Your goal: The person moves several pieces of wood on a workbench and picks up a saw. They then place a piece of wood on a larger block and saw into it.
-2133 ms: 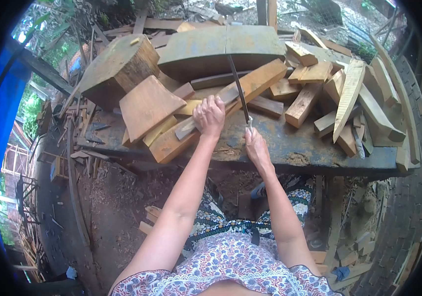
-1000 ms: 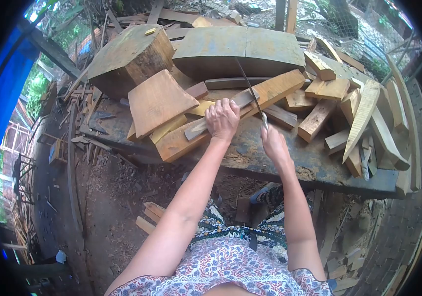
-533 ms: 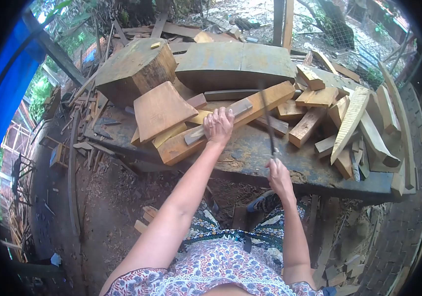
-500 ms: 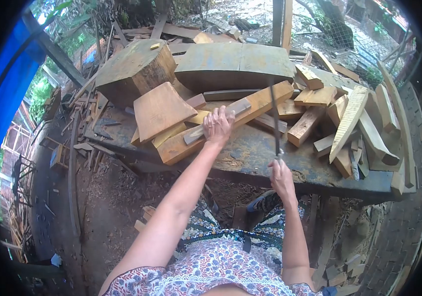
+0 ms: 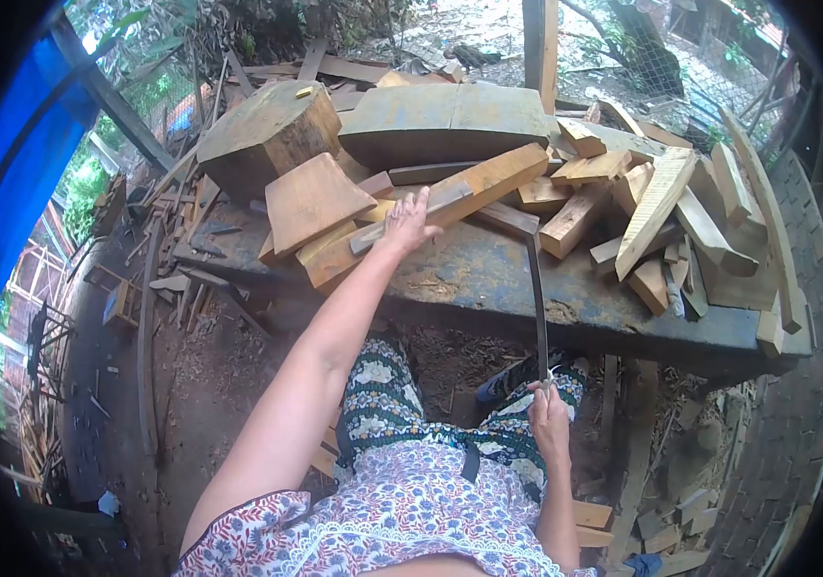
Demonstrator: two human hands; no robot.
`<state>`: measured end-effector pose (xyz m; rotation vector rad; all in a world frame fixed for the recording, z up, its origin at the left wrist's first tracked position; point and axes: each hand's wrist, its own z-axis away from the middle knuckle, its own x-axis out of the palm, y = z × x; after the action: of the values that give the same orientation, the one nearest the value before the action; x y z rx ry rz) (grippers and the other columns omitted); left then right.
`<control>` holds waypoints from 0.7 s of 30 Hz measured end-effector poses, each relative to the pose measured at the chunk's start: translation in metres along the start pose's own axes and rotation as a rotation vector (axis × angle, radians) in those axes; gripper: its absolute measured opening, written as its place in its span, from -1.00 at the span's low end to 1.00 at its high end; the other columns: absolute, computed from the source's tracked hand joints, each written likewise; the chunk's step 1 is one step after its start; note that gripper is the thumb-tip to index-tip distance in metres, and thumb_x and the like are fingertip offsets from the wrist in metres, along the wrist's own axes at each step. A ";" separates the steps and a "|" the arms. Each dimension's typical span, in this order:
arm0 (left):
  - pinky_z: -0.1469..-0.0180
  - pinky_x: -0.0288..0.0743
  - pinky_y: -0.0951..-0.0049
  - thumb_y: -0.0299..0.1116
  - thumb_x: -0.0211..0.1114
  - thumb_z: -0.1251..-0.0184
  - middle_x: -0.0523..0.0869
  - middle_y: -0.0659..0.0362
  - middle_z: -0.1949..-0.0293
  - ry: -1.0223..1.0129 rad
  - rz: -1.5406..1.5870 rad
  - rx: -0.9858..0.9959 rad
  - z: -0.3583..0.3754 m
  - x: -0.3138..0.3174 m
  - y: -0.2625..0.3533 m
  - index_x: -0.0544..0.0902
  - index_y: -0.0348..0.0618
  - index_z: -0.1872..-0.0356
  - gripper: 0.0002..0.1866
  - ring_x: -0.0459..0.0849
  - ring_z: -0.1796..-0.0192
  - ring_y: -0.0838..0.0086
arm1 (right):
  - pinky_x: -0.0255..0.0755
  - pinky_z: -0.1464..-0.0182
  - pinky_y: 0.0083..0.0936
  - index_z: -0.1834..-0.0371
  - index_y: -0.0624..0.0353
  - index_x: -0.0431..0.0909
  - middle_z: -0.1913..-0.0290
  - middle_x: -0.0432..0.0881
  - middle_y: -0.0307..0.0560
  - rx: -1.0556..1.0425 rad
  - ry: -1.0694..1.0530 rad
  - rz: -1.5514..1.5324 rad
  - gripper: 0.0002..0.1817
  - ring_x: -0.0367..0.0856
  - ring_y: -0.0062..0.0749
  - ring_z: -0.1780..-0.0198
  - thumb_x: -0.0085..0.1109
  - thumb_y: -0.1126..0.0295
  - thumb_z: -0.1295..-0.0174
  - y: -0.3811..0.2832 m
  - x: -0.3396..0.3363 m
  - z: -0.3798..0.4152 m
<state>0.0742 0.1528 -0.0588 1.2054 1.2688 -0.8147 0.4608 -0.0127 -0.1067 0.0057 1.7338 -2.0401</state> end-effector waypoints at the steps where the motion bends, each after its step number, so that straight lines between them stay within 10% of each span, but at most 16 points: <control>1: -0.19 0.33 0.05 -0.05 0.50 0.04 0.42 -0.12 -0.20 -0.001 0.004 -0.002 -0.004 0.002 -0.002 0.12 -0.10 -0.41 0.00 0.41 -0.24 0.05 | 0.18 0.57 -0.55 0.08 0.16 0.48 0.68 0.33 -0.30 0.002 -0.001 0.005 -0.73 0.30 -0.61 0.65 -0.16 0.23 -0.46 0.004 0.001 0.004; 21: -0.21 0.25 -0.05 -0.05 0.43 -0.03 0.41 0.08 -0.24 0.000 -0.035 0.185 0.052 0.006 -0.016 0.18 0.08 -0.39 -0.11 0.39 -0.29 0.17 | 0.17 0.53 -0.56 -0.02 0.11 0.50 0.63 0.32 -0.32 -0.084 0.030 0.003 -0.66 0.28 -0.67 0.59 -0.14 0.12 -0.47 -0.004 -0.012 0.057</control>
<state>0.0732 0.1004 -0.0732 1.3326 1.2383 -0.9745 0.4865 -0.0622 -0.0881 0.0124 1.8354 -1.9738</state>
